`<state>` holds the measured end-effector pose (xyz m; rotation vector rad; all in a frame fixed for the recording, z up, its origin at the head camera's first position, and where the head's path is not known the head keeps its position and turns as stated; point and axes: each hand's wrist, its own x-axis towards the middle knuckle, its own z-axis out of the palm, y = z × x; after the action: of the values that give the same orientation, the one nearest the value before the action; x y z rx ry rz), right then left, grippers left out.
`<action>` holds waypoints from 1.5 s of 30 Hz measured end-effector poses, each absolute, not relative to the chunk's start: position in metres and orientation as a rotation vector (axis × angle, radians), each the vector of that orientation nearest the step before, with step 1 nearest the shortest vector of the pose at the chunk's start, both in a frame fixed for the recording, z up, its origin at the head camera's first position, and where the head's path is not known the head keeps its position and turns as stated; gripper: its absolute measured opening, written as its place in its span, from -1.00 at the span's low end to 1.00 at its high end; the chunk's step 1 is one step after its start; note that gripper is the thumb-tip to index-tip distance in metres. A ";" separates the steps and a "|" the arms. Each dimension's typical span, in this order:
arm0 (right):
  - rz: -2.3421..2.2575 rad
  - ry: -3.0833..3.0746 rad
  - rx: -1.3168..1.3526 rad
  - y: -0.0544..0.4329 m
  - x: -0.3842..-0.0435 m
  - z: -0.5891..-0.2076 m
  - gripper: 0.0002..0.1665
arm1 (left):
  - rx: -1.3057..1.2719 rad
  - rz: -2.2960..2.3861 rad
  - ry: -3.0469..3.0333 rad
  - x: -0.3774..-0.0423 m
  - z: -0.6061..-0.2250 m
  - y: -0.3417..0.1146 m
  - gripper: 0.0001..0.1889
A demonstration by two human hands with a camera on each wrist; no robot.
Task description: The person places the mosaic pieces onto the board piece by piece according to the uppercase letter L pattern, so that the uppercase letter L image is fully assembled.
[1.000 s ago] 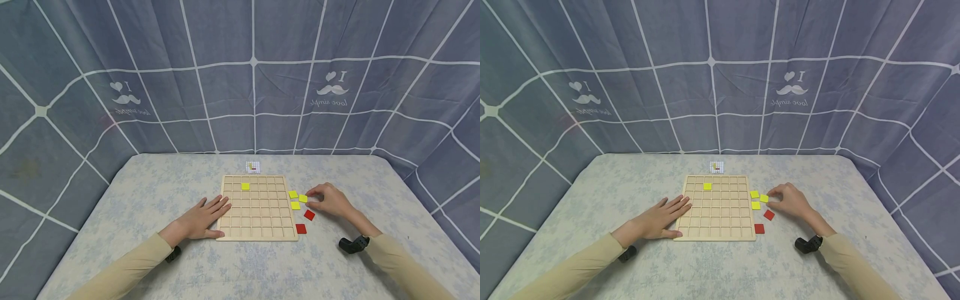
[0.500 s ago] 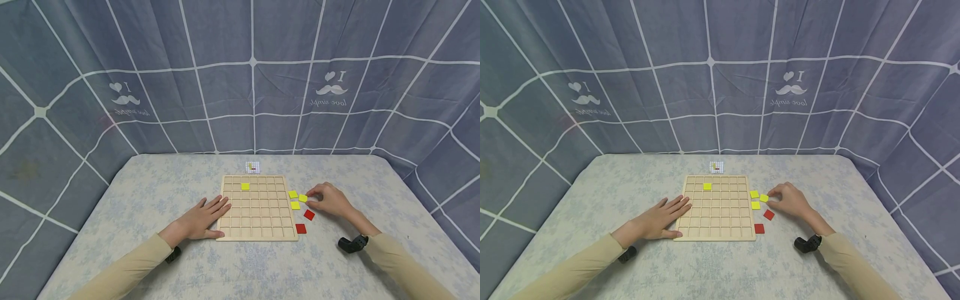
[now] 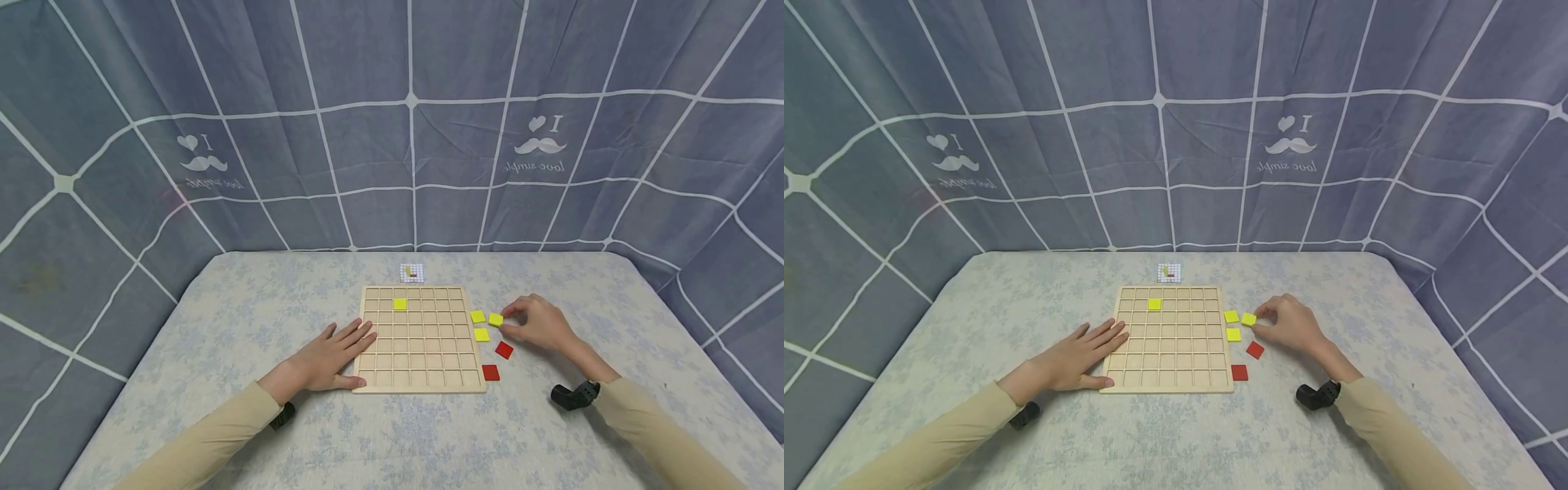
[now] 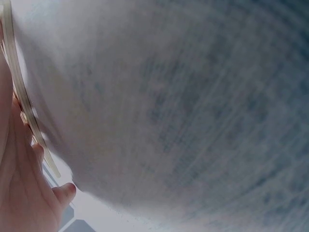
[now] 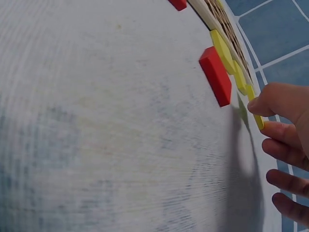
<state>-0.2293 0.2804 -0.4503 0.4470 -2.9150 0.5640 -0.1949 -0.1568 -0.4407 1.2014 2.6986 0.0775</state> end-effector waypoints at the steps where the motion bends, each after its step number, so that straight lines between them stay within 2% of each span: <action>1: 0.567 -2.913 0.446 0.280 -0.230 -0.449 -0.67 | 1.201 0.081 2.698 -0.195 -0.440 -0.157 -0.13; 17: 0.586 -2.864 0.474 0.264 -0.238 -0.430 -0.70 | 1.213 0.046 2.705 -0.193 -0.437 -0.158 -0.13; 45: 0.755 -2.826 0.708 0.174 -0.257 -0.430 -0.74 | 1.191 0.048 2.690 -0.194 -0.435 -0.156 -0.14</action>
<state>-0.2570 0.1742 -0.4297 0.7083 -2.8259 0.7551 -0.1936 -0.1557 -0.4345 1.1905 2.6900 0.0482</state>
